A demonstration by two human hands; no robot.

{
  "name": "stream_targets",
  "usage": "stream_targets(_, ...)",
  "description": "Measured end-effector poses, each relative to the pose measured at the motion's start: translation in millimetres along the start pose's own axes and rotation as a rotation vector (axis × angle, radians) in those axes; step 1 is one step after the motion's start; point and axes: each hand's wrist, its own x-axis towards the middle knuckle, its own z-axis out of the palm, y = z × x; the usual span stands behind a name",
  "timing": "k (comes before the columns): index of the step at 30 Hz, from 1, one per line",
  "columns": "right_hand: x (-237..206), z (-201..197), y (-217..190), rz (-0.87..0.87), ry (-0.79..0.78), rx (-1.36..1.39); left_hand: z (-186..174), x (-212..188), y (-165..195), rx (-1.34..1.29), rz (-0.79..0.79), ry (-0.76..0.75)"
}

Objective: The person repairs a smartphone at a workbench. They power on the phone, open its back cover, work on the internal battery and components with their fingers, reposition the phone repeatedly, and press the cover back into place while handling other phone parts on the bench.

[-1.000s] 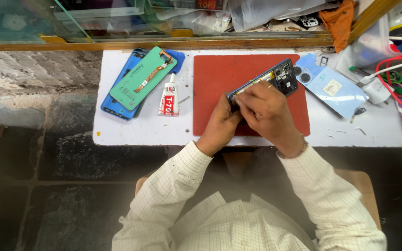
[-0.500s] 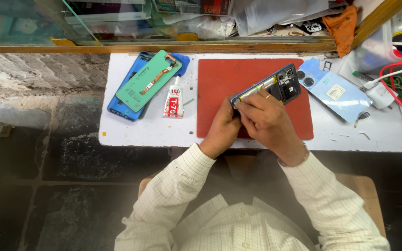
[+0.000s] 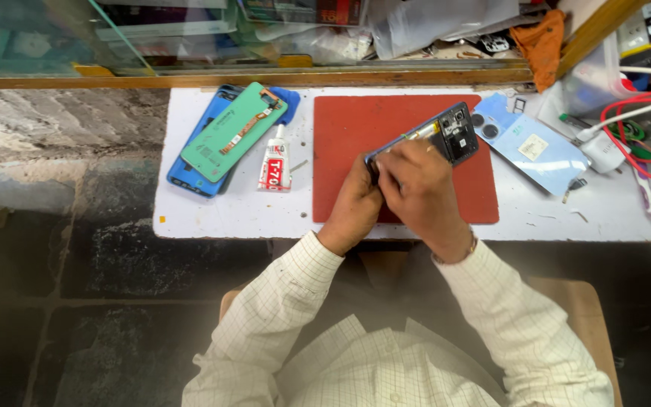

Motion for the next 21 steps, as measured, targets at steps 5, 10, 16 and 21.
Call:
stream_targets(5, -4, -2, 9, 0.09, -0.006, 0.062, 2, -2, 4, 0.083, -0.072, 0.014)
stream_targets(10, -7, 5, 11, 0.297, 0.116, 0.083, 6, 0, 11, 0.004, -0.042, 0.004)
stream_targets(16, -7, 14, -7, 0.213, 0.113, 0.031, 2, -1, 10, 0.012, -0.002, -0.024)
stream_targets(21, 4, 3, -2, 0.494, 0.103, 0.055, 3, -1, 6, -0.022, -0.084, -0.009)
